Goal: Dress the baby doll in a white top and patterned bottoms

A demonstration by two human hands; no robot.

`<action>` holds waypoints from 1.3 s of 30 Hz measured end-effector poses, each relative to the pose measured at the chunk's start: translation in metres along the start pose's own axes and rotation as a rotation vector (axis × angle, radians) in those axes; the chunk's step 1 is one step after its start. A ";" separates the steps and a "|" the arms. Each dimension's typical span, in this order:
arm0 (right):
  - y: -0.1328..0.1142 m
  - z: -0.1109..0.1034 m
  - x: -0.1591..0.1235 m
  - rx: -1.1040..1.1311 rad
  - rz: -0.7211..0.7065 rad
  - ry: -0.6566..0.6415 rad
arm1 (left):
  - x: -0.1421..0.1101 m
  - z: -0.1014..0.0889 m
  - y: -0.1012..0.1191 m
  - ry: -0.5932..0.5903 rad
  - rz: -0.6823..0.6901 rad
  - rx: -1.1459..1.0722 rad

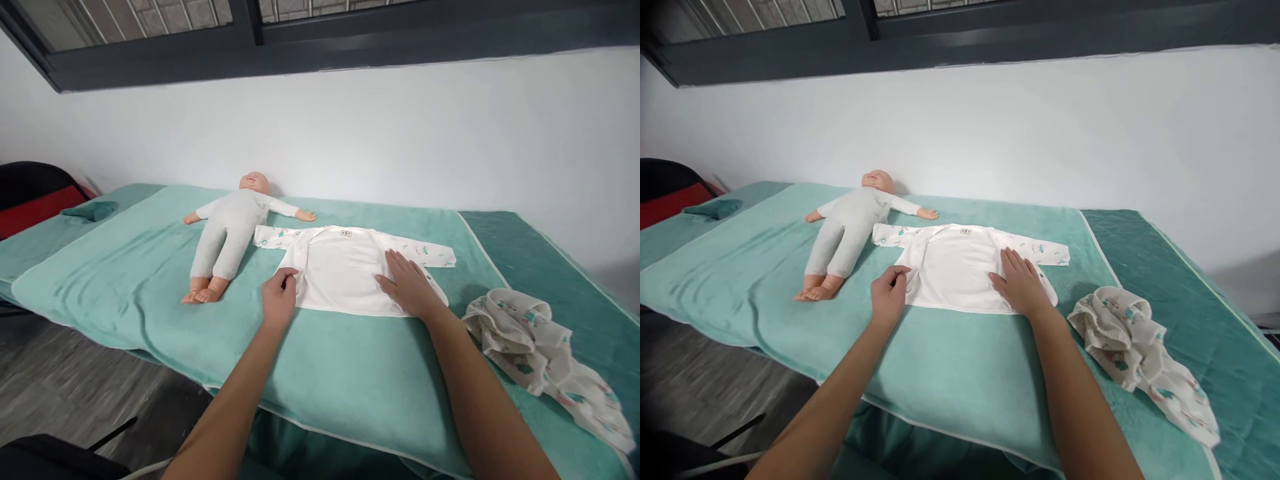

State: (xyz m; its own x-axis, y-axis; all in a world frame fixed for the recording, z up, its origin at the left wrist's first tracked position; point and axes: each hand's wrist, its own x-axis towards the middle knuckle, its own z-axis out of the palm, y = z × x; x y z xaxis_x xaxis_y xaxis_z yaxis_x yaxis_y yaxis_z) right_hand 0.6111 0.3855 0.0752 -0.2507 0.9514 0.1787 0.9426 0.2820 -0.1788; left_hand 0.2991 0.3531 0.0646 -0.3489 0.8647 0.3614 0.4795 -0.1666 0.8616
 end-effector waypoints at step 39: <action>-0.196 0.013 0.166 0.771 -0.052 0.006 | 0.096 -0.112 -0.033 -0.027 0.269 0.484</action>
State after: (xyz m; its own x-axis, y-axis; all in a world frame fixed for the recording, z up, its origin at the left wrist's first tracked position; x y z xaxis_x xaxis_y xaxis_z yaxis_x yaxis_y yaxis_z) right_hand 0.3815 0.4902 0.1272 -0.2869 0.9347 0.2100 0.5087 0.3344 -0.7933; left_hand 0.1595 0.3880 0.1107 -0.1447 0.8347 0.5313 0.8665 -0.1523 0.4753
